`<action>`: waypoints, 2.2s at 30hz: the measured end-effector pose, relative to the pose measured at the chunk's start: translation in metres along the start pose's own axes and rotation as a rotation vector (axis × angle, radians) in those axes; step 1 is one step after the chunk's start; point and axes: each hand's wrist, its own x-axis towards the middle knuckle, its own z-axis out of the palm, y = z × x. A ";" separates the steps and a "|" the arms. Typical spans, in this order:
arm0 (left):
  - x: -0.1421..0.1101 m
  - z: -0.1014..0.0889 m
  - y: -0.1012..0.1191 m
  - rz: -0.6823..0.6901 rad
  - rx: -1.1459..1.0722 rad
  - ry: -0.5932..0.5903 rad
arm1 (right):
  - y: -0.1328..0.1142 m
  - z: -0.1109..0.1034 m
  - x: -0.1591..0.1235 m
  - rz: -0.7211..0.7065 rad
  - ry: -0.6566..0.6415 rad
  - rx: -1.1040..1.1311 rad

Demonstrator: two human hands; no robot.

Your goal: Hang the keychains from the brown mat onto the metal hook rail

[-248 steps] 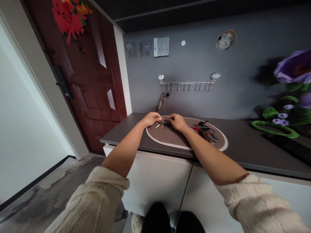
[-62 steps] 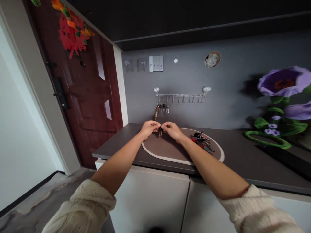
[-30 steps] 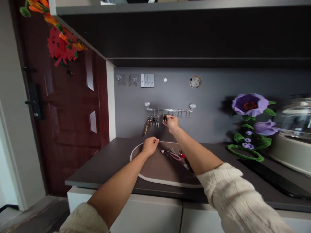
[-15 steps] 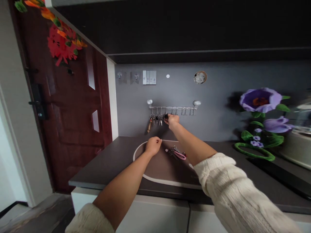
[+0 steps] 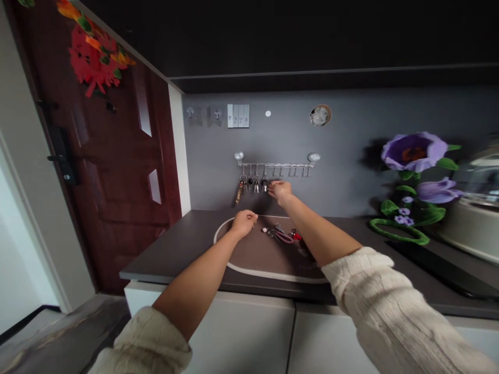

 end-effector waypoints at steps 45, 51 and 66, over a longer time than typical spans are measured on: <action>-0.017 0.004 0.023 -0.236 -0.631 -0.140 | 0.046 -0.054 -0.076 -0.300 -0.218 -0.750; -0.015 0.002 0.029 -0.229 -0.813 -0.102 | 0.049 -0.053 -0.073 -0.334 -0.254 -0.688; -0.012 0.000 0.031 -0.159 -0.941 -0.082 | 0.039 -0.049 -0.086 -0.190 -0.379 -0.233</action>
